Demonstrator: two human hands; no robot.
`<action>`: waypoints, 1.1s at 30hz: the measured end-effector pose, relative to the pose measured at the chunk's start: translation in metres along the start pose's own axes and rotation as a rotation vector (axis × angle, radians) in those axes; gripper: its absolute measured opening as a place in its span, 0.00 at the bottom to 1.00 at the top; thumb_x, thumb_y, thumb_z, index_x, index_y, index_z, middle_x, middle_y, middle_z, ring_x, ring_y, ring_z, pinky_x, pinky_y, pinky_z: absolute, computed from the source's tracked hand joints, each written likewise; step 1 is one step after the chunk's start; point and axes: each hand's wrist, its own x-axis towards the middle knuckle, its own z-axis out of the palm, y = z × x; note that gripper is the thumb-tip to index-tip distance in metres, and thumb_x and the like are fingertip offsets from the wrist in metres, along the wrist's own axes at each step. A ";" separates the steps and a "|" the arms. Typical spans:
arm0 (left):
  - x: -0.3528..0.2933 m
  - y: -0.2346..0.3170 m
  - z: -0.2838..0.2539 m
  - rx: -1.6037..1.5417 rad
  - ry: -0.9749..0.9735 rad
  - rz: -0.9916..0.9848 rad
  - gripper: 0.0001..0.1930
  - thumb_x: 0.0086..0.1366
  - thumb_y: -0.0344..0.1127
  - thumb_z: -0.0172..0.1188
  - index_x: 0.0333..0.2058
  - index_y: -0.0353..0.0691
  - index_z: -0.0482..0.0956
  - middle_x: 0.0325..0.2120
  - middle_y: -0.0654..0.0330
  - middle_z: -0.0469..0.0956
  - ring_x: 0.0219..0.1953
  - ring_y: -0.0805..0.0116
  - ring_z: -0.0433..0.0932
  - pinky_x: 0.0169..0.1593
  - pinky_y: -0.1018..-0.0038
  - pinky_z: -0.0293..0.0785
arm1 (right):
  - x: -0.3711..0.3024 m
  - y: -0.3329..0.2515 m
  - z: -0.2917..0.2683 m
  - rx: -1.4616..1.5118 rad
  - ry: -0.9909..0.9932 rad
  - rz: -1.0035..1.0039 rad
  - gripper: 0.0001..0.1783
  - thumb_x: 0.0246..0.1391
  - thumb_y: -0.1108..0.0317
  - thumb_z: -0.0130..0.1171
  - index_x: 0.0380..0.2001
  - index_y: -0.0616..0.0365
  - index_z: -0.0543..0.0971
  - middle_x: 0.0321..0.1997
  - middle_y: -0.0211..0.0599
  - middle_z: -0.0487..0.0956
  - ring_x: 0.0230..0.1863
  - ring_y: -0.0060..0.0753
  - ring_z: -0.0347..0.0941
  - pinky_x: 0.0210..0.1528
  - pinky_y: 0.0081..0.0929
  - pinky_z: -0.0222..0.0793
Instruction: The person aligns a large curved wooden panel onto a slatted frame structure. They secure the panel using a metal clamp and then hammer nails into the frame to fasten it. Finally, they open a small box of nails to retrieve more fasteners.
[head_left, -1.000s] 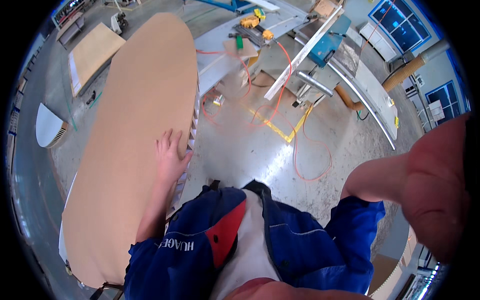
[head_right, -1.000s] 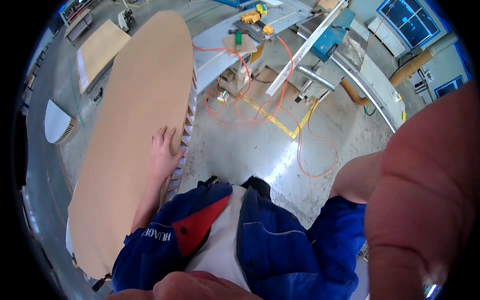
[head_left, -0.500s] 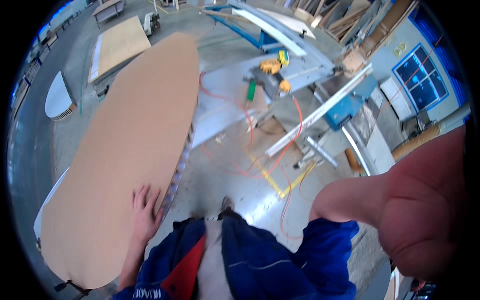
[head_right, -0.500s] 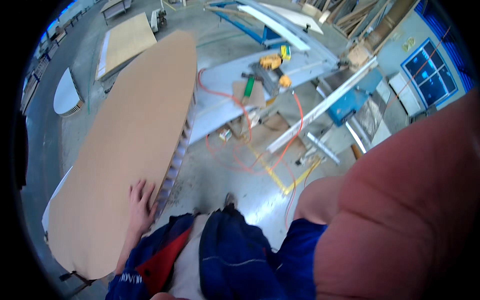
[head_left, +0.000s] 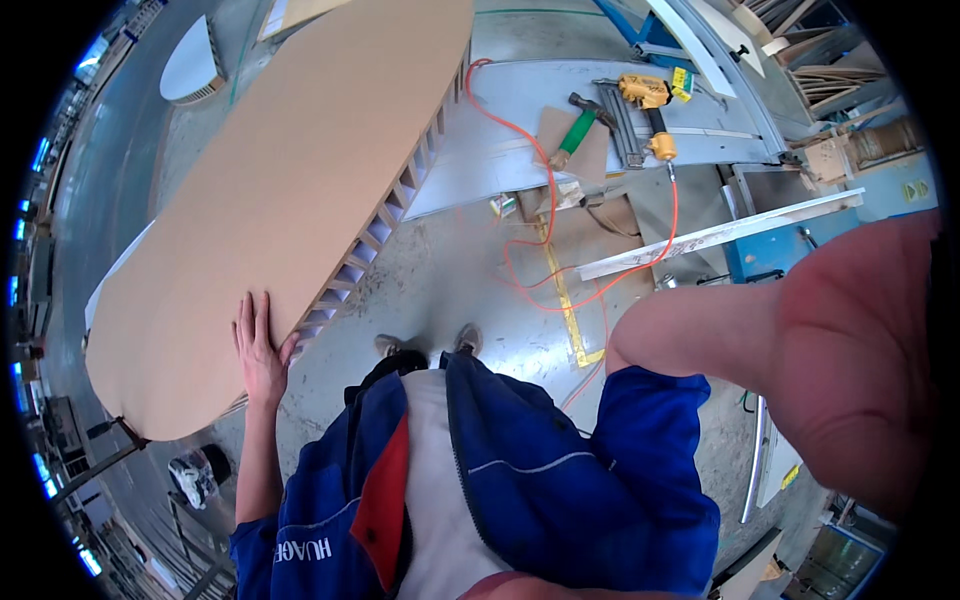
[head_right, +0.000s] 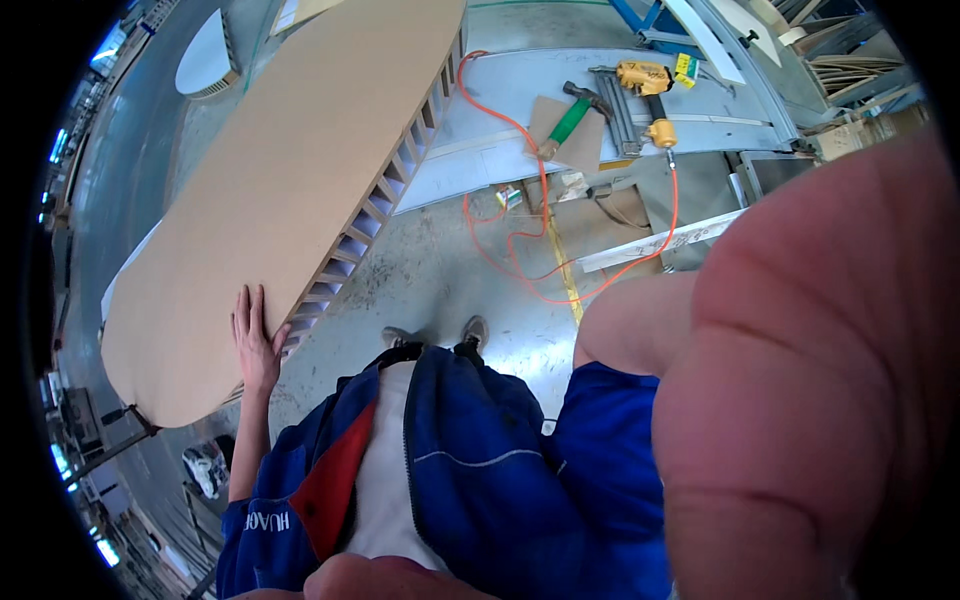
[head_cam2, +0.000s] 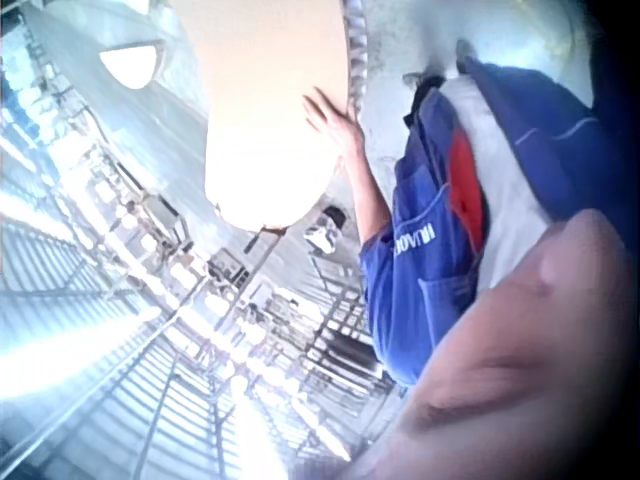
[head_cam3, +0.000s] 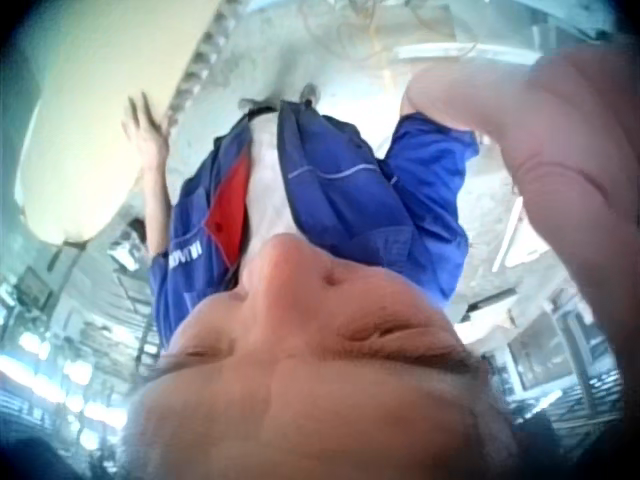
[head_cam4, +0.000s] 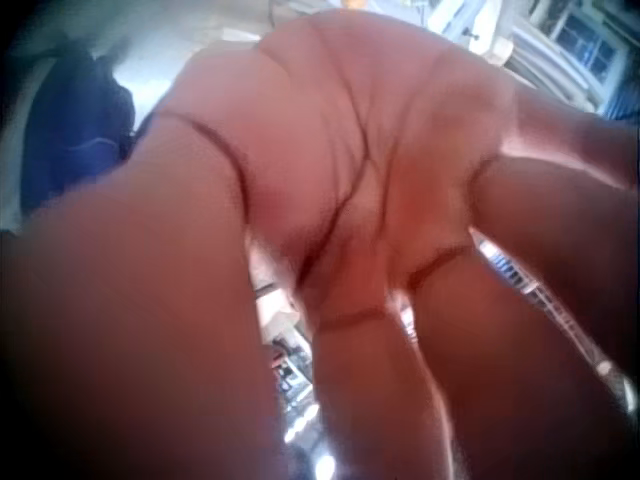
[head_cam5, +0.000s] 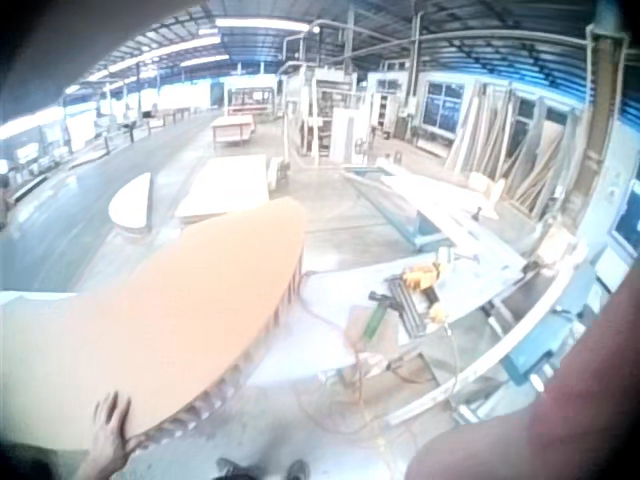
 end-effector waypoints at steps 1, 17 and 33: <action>0.000 0.001 0.000 0.010 -0.032 -0.022 0.44 0.63 0.49 0.68 0.74 0.45 0.60 0.73 0.45 0.57 0.75 0.45 0.55 0.76 0.46 0.50 | -0.006 0.007 0.007 0.047 -0.010 0.023 0.27 0.70 0.57 0.49 0.63 0.67 0.72 0.60 0.52 0.77 0.60 0.45 0.76 0.68 0.41 0.68; 0.005 -0.004 0.009 0.064 -0.029 -0.036 0.44 0.64 0.62 0.61 0.73 0.47 0.61 0.74 0.49 0.58 0.75 0.47 0.55 0.76 0.48 0.48 | -0.451 0.124 0.106 -0.063 -0.857 1.237 0.49 0.65 0.56 0.61 0.74 0.76 0.48 0.79 0.69 0.51 0.80 0.61 0.47 0.80 0.44 0.46; -0.013 -0.005 -0.002 -0.073 0.022 -0.254 0.45 0.51 0.41 0.77 0.69 0.47 0.69 0.71 0.48 0.63 0.71 0.44 0.62 0.72 0.55 0.63 | -0.466 0.009 0.104 -0.007 -0.674 1.402 0.47 0.69 0.61 0.58 0.75 0.76 0.44 0.79 0.69 0.50 0.79 0.60 0.51 0.78 0.44 0.52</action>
